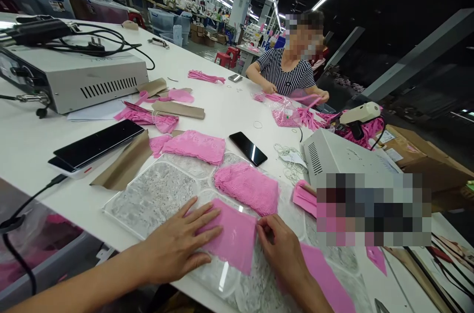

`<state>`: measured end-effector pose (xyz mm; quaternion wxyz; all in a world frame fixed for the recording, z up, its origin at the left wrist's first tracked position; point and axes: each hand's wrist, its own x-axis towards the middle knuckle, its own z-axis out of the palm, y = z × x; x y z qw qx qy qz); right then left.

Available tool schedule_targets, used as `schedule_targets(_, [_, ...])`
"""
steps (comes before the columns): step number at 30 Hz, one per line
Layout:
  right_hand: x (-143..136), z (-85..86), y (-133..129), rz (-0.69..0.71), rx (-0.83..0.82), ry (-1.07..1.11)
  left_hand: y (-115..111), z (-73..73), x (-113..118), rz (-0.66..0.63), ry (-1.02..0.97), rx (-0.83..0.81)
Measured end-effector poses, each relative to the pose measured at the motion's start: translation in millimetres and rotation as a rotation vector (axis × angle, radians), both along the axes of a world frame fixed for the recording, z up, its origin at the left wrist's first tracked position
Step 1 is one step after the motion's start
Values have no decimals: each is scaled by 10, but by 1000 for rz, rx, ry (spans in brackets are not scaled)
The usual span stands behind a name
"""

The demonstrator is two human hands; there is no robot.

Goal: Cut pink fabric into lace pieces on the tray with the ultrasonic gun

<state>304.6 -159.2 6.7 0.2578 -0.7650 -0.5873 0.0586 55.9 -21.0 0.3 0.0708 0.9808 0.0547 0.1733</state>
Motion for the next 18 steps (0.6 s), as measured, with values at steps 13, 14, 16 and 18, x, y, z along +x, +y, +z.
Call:
schedule_targets(13, [20,-12,-4,59,142,-72,9,4,-48,13,-72,8])
schedule_targets(14, [6,-18,-25,92,164,-81,6,2,-53,15,-79,7])
schedule_targets(16, [-31,-34,-66,162,195,-123,-3,-2,-59,17,-84,18])
schedule_targets(18, [-66,-44,-97,214,207,-170,-9,-2,-60,17,-94,44])
